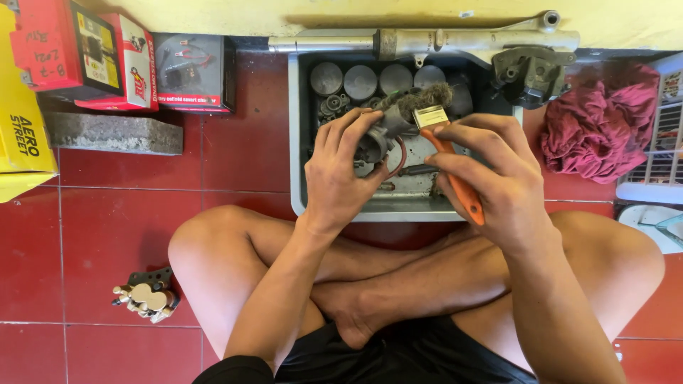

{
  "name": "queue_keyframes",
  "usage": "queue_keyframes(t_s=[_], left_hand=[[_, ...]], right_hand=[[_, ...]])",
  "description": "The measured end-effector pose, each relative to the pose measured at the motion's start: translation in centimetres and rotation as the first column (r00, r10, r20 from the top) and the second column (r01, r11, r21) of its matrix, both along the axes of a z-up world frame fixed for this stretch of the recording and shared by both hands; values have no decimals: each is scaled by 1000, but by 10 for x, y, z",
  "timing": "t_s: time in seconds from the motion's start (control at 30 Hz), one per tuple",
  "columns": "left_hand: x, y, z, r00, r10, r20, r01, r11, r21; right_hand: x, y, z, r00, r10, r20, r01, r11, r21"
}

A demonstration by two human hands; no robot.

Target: The person sits on the floor and cleans disassembled carburetor parts using a brush and a screwdriver. They scrub various small metal components in a plastic tray, occasionally switching tools to reach into narrow openings.

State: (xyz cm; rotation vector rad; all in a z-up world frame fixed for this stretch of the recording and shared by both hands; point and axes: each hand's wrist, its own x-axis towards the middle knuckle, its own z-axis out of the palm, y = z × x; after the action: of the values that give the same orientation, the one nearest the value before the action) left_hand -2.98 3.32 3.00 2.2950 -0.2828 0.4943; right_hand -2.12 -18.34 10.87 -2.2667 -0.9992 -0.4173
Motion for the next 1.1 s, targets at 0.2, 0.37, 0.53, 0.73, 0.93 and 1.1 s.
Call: queue_keyframes(t_s=[0.2, 0.37, 0.53, 0.73, 0.93, 1.1], left_hand=[[1, -2, 4, 983, -87, -162, 27, 940, -340], [7, 5, 8, 902, -278, -330, -90, 627, -774], [7, 3, 9, 863, -343, -370, -145, 534, -833], [3, -1, 15, 886, -299, -355, -89, 642, -762], [-2, -7, 1, 962, -196, -191, 98, 897, -430], [-8, -11, 1, 942, -316, -114, 251, 888, -386]], right_hand=[[10, -36, -32, 967, -250, 54, 252, 967, -42], [13, -30, -24, 875, -304, -376, 473, 698, 538], [3, -12, -32, 899, -247, -361, 429, 661, 616], [2, 11, -28, 933, -246, -264, 348, 803, 484], [4, 18, -25, 979, -183, -89, 198, 958, 207], [20, 5, -25, 915, -214, -342, 315, 908, 275]])
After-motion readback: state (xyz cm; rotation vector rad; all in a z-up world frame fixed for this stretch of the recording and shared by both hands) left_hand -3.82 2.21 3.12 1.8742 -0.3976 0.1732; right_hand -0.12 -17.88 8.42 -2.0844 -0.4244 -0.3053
